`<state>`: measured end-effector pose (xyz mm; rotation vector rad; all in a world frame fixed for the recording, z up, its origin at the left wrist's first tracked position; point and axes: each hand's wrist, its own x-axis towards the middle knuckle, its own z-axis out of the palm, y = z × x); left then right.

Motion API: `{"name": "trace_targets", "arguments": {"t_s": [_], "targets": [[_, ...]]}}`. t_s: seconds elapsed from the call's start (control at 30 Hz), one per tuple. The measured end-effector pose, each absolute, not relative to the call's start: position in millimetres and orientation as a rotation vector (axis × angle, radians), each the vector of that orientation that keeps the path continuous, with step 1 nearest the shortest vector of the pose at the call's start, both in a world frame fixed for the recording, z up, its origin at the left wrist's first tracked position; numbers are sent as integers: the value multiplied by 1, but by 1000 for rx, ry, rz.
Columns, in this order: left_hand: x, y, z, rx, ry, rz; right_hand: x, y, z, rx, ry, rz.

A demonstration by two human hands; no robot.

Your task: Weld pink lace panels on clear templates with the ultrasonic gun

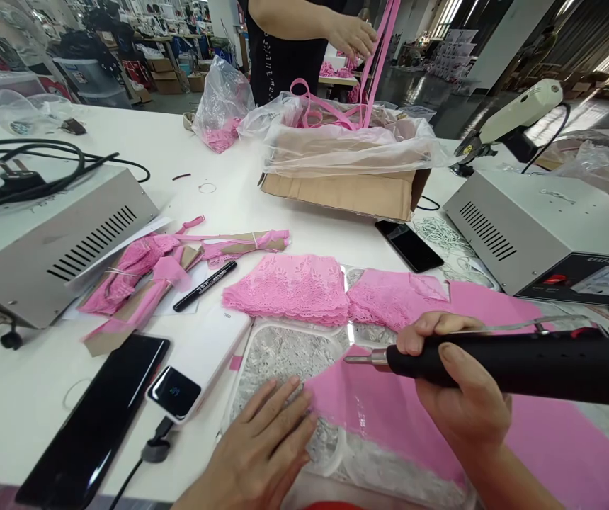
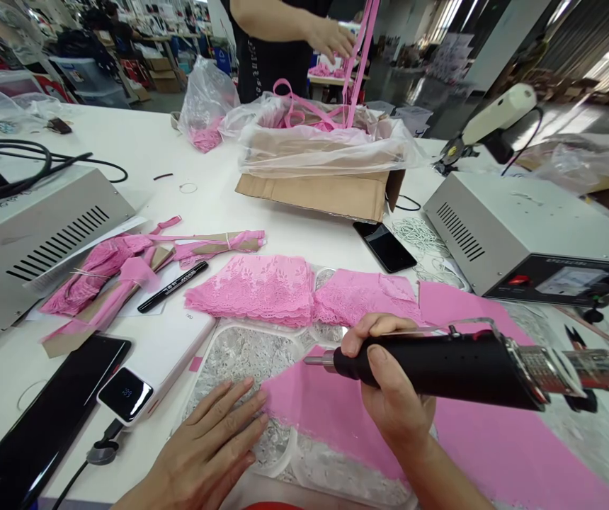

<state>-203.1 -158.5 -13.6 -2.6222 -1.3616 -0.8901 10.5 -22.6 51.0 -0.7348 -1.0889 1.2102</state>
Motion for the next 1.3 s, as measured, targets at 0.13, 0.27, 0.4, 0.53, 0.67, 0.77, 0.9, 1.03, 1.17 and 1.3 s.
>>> {"name": "trace_targets", "arguments": {"t_s": [0.13, 0.27, 0.4, 0.53, 0.67, 0.77, 0.9, 1.03, 1.17, 1.3], "targets": [[-203, -158, -15, -2608, -1359, -893, 10, -23, 51, -726, -1090, 1226], [-202, -158, -17, -2601, -1372, -901, 9, -22, 51, -746, -1113, 1213], [-201, -157, -11, -2585, -1408, -950, 9, -23, 52, -748, -1150, 1189], [-201, -156, 0, -2618, -1399, -850, 8, -23, 52, -741, -1141, 1191], [-202, -157, 4, -2614, -1395, -819, 6, -26, 54, -720, -1108, 1228], [-202, -158, 4, -2612, -1407, -817, 3, -29, 54, -693, -1113, 1291], [-203, -158, 5, -2616, -1412, -811, -1, -33, 53, -674, -1126, 1320], [-204, -159, 7, -2626, -1435, -788, -1, -35, 51, -677, -1157, 1294], [-202, -160, 6, -2613, -1449, -812, 0, -35, 52, -673, -1179, 1308], [-201, -161, 4, -2591, -1463, -849, -1, -38, 53, -662, -1157, 1345]]}}
